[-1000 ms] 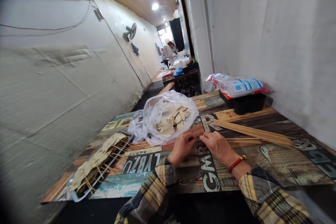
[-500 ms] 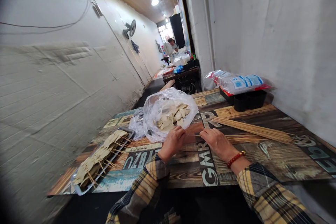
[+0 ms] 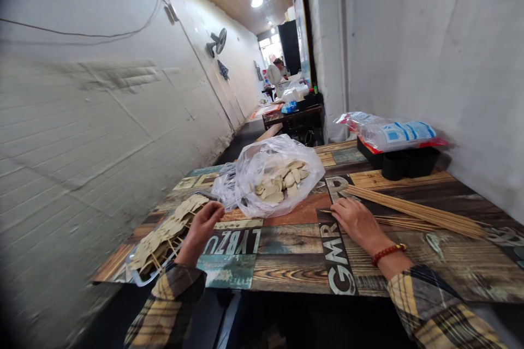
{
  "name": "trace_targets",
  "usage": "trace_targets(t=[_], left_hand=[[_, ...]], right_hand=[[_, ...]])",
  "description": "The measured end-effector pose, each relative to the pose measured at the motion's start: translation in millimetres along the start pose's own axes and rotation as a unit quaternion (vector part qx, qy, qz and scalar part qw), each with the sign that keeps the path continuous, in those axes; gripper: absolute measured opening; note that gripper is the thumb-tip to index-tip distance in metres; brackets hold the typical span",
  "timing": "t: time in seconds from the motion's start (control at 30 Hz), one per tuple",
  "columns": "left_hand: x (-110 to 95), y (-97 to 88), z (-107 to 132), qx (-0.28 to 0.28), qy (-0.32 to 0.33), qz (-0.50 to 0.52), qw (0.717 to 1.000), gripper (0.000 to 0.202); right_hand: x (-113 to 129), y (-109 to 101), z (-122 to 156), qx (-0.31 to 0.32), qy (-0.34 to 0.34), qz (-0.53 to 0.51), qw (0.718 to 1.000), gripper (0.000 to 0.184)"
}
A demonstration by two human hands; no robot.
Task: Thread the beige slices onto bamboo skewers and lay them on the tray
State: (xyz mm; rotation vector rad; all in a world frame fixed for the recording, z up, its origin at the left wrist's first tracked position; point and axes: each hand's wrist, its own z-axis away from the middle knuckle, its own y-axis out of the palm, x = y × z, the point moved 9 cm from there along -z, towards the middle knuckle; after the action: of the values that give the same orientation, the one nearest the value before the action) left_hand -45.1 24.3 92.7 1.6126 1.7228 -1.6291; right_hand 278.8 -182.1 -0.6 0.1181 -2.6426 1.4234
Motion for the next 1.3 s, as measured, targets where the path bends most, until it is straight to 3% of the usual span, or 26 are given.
trace_targets(t=[0.1, 0.2, 0.27, 0.4, 0.47, 0.53, 0.6, 0.67, 0.83, 0.93, 1.0, 1.13, 1.3], left_hand=[[0, 7.9, 13, -0.009, -0.022, 0.07, 0.997, 0.025], [-14, 45.2, 23, 0.036, -0.011, 0.104, 0.994, 0.022], [-27, 70.9, 29, 0.063, 0.012, 0.102, 0.993, 0.018], [-43, 108.7, 39, 0.106, 0.052, 0.054, 0.992, 0.01], [-43, 119.6, 43, 0.12, 0.053, 0.043, 0.99, 0.009], [-42, 127.6, 46, 0.135, 0.051, 0.039, 0.989, 0.009], [-40, 135.5, 47, 0.165, 0.048, 0.064, 0.983, 0.006], [-36, 137.4, 43, 0.177, 0.039, 0.106, 0.978, 0.007], [-3, 111.9, 2, 0.073, -0.016, 0.132, 0.989, 0.014], [13, 99.8, -28, 0.013, -0.025, 0.051, 0.998, 0.014], [15, 101.0, -43, 0.003, -0.006, -0.025, 1.0, 0.013], [12, 119.6, -56, 0.025, 0.053, -0.17, 0.984, 0.011], [17, 134.0, -55, 0.047, 0.078, -0.272, 0.958, 0.004]], right_hand=[[9, -8, -6, -0.023, 0.015, -0.066, 0.997, 0.026], [24, -16, -22, -0.036, 0.074, -0.218, 0.972, 0.032], [34, -15, -35, -0.025, 0.148, -0.349, 0.925, 0.04], [47, -16, -54, -0.075, 0.281, -0.559, 0.777, 0.045], [51, -16, -66, -0.109, 0.291, -0.62, 0.721, 0.04], [50, -16, -79, -0.14, 0.283, -0.646, 0.695, 0.036], [46, -15, -89, -0.168, 0.275, -0.638, 0.699, 0.043], [44, -12, -96, -0.17, 0.274, -0.609, 0.725, 0.055], [61, 26, -102, -0.008, 0.265, -0.545, 0.796, 0.052], [64, 50, -99, 0.018, 0.261, -0.514, 0.817, 0.039], [61, 64, -97, 0.011, 0.258, -0.498, 0.828, 0.032], [52, 81, -93, 0.004, 0.259, -0.472, 0.842, 0.025], [49, 83, -90, 0.013, 0.264, -0.459, 0.848, 0.026]])
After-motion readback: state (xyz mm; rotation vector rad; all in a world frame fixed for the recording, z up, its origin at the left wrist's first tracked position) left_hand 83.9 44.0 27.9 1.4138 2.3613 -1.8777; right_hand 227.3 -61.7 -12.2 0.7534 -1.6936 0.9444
